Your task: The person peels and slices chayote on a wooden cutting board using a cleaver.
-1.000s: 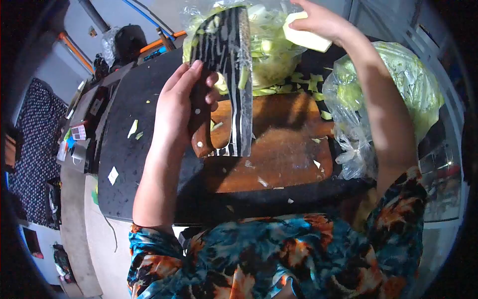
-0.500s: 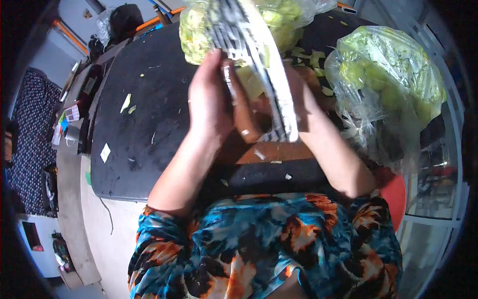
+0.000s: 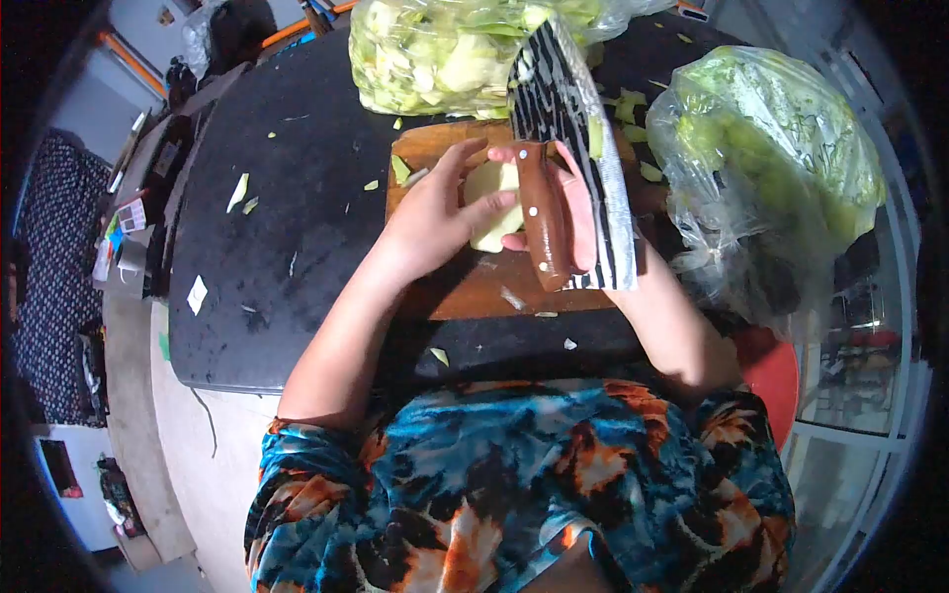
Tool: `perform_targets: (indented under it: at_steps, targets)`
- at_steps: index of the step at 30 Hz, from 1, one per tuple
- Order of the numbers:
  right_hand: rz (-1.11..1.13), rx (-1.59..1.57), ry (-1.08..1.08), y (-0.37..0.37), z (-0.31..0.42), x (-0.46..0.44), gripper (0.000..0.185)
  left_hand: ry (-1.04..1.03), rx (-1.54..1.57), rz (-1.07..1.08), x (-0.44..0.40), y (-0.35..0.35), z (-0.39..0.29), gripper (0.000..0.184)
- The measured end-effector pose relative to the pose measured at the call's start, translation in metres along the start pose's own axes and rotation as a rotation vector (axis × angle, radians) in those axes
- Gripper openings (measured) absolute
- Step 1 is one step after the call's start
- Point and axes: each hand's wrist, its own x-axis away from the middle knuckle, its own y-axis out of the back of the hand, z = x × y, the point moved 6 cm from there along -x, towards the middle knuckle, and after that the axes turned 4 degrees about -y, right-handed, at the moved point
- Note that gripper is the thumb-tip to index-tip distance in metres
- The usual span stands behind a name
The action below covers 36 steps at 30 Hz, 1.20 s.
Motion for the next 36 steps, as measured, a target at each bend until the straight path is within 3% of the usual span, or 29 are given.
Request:
perform_targets:
  at_steps: [3, 4, 6, 9, 11, 12, 15, 16, 17, 19, 23, 26, 27, 29, 32, 35, 36]
  targets:
    - [-0.133, 0.172, 0.076, -0.013, 0.014, 0.011, 0.054, -0.085, 0.145, 0.072, 0.000, -0.010, -0.010, 0.059]
    - [-0.266, 0.266, 0.067, -0.021, 0.019, 0.015, 0.054, -0.117, 0.239, -0.006, -0.001, -0.012, -0.003, 0.061]
    - [-0.459, 0.292, -0.003, -0.031, 0.023, 0.021, 0.053, -0.031, 0.476, 0.002, -0.004, -0.016, 0.000, 0.057]
    - [-0.332, 0.129, 0.059, -0.017, 0.021, 0.020, 0.031, -0.001, 0.657, -0.058, -0.006, -0.015, -0.006, 0.046]
    - [-0.360, 0.155, 0.117, -0.006, 0.037, 0.029, 0.031, 0.049, 0.728, -0.147, 0.000, -0.012, -0.011, 0.043]
    - [-0.370, 0.196, 0.246, -0.012, 0.054, 0.038, 0.021, -0.001, 0.916, -0.136, -0.003, -0.013, -0.008, 0.041]
    - [-0.446, 0.279, 0.370, -0.004, 0.077, 0.056, 0.023, -0.034, 0.864, -0.242, -0.003, -0.002, -0.003, 0.041]
    - [-0.560, 0.372, 0.417, 0.010, 0.079, 0.058, 0.029, -0.015, 0.743, -0.365, -0.005, 0.004, 0.009, 0.041]
    - [-0.596, 0.289, 0.390, 0.023, 0.073, 0.057, 0.032, 0.009, 0.619, -0.476, -0.005, 0.009, 0.021, 0.042]
    - [-0.654, 0.132, 0.342, 0.047, 0.062, 0.055, 0.038, 0.012, 0.717, -0.617, -0.004, 0.028, 0.043, 0.038]
    - [-0.627, 0.530, 0.286, 0.041, 0.050, 0.063, 0.053, -0.025, 0.869, -0.677, 0.001, 0.048, 0.035, 0.036]
    - [-0.694, 1.675, 0.120, 0.014, 0.059, 0.087, 0.073, -0.065, 0.943, -0.594, -0.003, 0.039, 0.031, 0.039]
    - [-0.732, 1.735, -0.047, 0.005, 0.059, 0.092, 0.071, -0.092, 0.986, -0.549, -0.004, 0.033, 0.023, 0.044]
    - [-0.665, 1.713, -0.136, 0.009, 0.053, 0.097, 0.057, -0.170, 0.919, -0.483, -0.004, 0.025, 0.015, 0.048]
    - [-0.654, 1.631, -0.092, 0.010, 0.049, 0.092, 0.042, -0.257, 0.847, -0.412, 0.005, 0.017, -0.010, 0.048]
    - [-0.446, 1.576, 0.111, 0.011, 0.058, 0.088, 0.032, -0.289, 0.784, -0.381, 0.010, 0.015, -0.020, 0.047]
    - [-0.486, 1.147, -0.032, 0.000, 0.057, 0.090, 0.024, -0.283, 0.785, -0.375, 0.011, 0.014, -0.020, 0.047]
